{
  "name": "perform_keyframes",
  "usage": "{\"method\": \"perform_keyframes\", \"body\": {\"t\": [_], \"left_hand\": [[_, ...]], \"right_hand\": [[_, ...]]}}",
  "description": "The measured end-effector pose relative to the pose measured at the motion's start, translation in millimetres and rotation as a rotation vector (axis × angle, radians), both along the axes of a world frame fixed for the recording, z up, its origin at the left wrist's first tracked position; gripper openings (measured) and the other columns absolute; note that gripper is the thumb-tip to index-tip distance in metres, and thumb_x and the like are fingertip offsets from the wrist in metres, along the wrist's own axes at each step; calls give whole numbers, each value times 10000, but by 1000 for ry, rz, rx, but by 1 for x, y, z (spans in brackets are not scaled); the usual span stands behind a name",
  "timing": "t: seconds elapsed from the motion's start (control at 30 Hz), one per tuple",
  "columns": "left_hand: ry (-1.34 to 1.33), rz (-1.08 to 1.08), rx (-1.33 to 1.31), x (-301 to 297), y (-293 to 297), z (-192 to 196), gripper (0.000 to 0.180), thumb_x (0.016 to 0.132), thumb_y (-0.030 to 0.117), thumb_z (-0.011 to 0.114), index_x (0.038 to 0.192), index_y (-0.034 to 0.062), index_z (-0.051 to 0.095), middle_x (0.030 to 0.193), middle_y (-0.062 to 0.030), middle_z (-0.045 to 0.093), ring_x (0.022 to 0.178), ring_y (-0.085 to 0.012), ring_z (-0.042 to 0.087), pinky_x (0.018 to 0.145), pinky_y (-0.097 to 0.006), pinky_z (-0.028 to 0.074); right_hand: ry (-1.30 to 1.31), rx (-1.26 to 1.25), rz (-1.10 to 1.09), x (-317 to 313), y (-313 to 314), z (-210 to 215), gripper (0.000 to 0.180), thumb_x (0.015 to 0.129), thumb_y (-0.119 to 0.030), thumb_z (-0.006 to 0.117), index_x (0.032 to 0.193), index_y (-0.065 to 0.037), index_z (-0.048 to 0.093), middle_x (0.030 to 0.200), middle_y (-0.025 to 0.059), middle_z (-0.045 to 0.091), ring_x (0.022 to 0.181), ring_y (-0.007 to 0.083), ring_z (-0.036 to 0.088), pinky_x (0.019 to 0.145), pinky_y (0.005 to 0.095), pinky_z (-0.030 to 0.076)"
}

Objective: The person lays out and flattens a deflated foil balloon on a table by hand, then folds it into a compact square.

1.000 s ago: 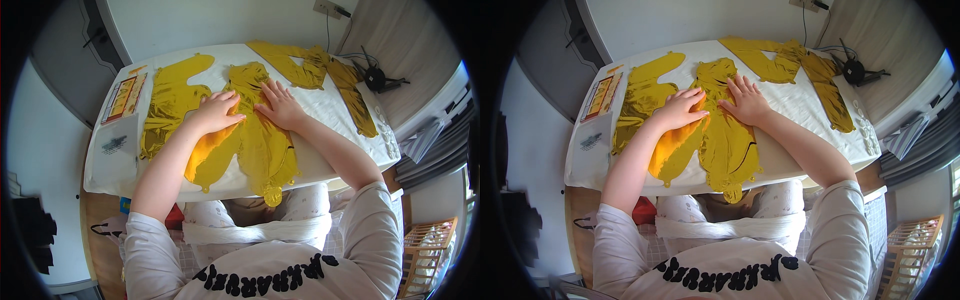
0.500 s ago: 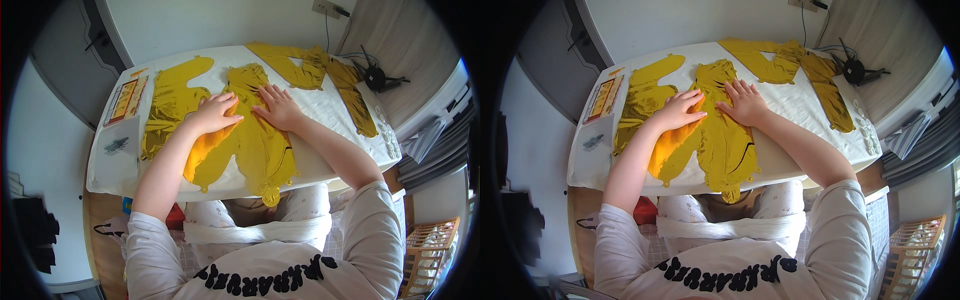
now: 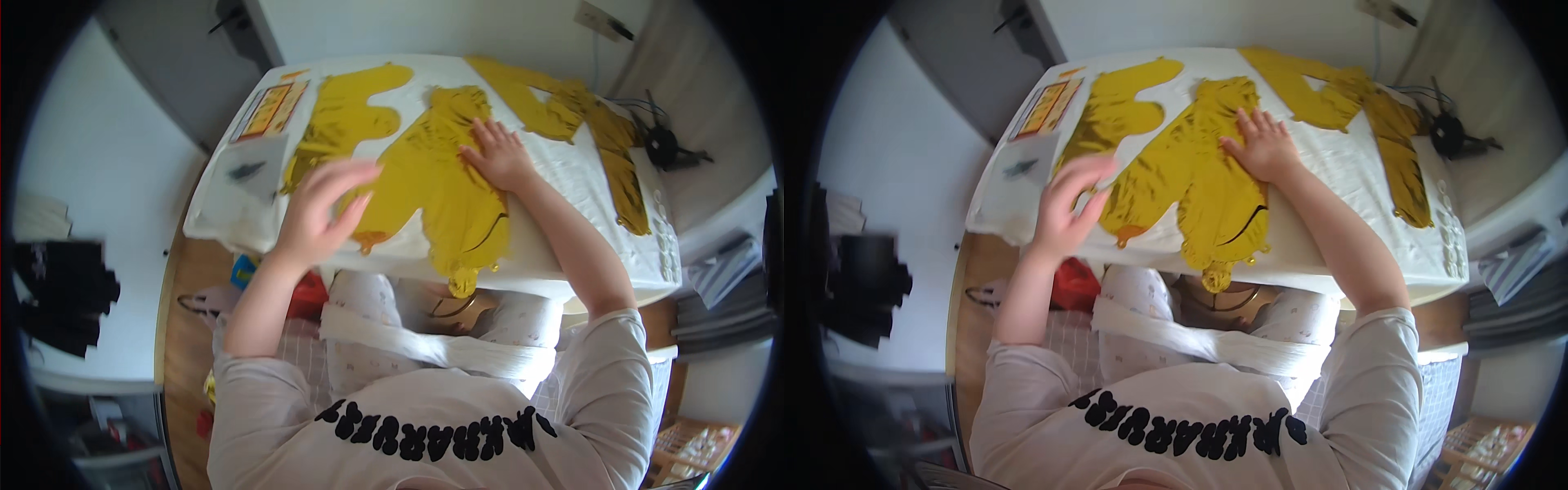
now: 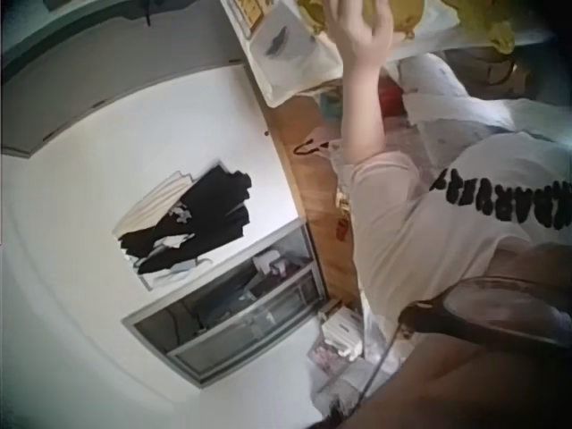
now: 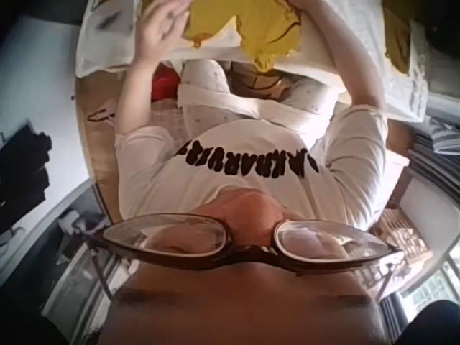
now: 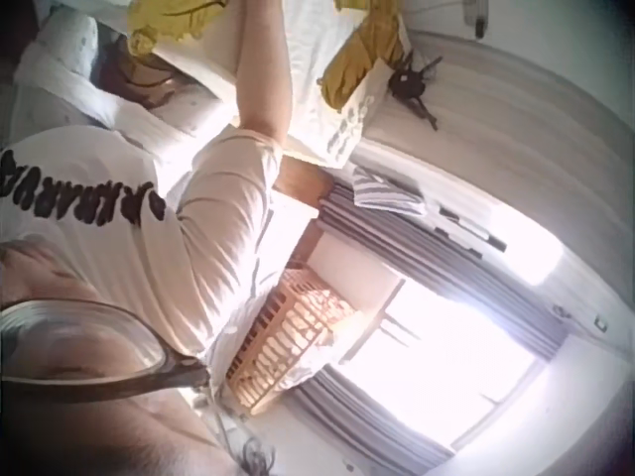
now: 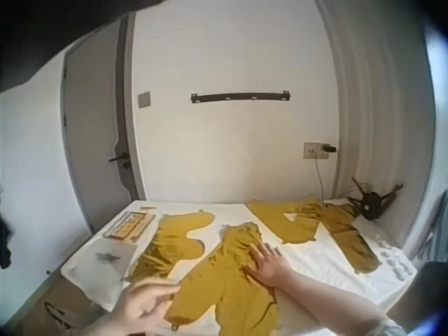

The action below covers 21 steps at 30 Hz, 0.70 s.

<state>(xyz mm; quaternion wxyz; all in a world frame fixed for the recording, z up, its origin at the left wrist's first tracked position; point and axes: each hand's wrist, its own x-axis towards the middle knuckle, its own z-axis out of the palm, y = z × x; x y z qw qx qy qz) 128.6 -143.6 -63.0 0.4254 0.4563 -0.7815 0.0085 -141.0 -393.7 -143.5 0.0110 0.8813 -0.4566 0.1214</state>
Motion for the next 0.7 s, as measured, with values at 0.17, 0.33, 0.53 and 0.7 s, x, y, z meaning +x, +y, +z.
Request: {"method": "perform_keyframes", "body": {"t": [0.17, 0.33, 0.53, 0.7], "left_hand": [[-123, 666, 246, 38, 235, -164, 465, 881, 144, 706, 1330, 73, 608, 1413, -163, 582, 1351, -376, 493, 1118, -561, 372], [-136, 1729, 786, 14, 473, -357, 813, 858, 273, 738, 1558, 145, 346, 1604, -168, 344, 1488, -400, 295, 1136, -713, 229], [-103, 1761, 659, -7, 529, -363, 875, 901, 367, 693, 1621, 199, 226, 1658, -162, 259, 1510, -397, 262, 1143, -738, 188], [-177, 1833, 806, 24, 541, -359, 861, 942, 458, 626, 1635, 200, 185, 1647, -126, 299, 1515, -342, 278, 1187, -695, 148]], "right_hand": [[-120, -151, 181, -1, -28, -23, 621, 1021, -475, 532, 1463, -39, 499, 1475, 202, 526, 1363, 368, 485, 1135, 461, 379], [-155, -175, 327, -16, -91, -70, 632, 1029, -450, 549, 1499, -37, 459, 1440, 219, 550, 1319, 376, 527, 1113, 420, 410], [454, -585, 489, -57, -202, -105, 521, 1073, -145, 399, 1590, -145, 328, 1687, 137, 223, 1534, 345, 266, 1223, 447, 305], [379, -706, 557, -42, -214, -112, 568, 1085, -136, 404, 1624, -235, 255, 1708, 64, 155, 1523, 325, 284, 1213, 450, 354]]}}
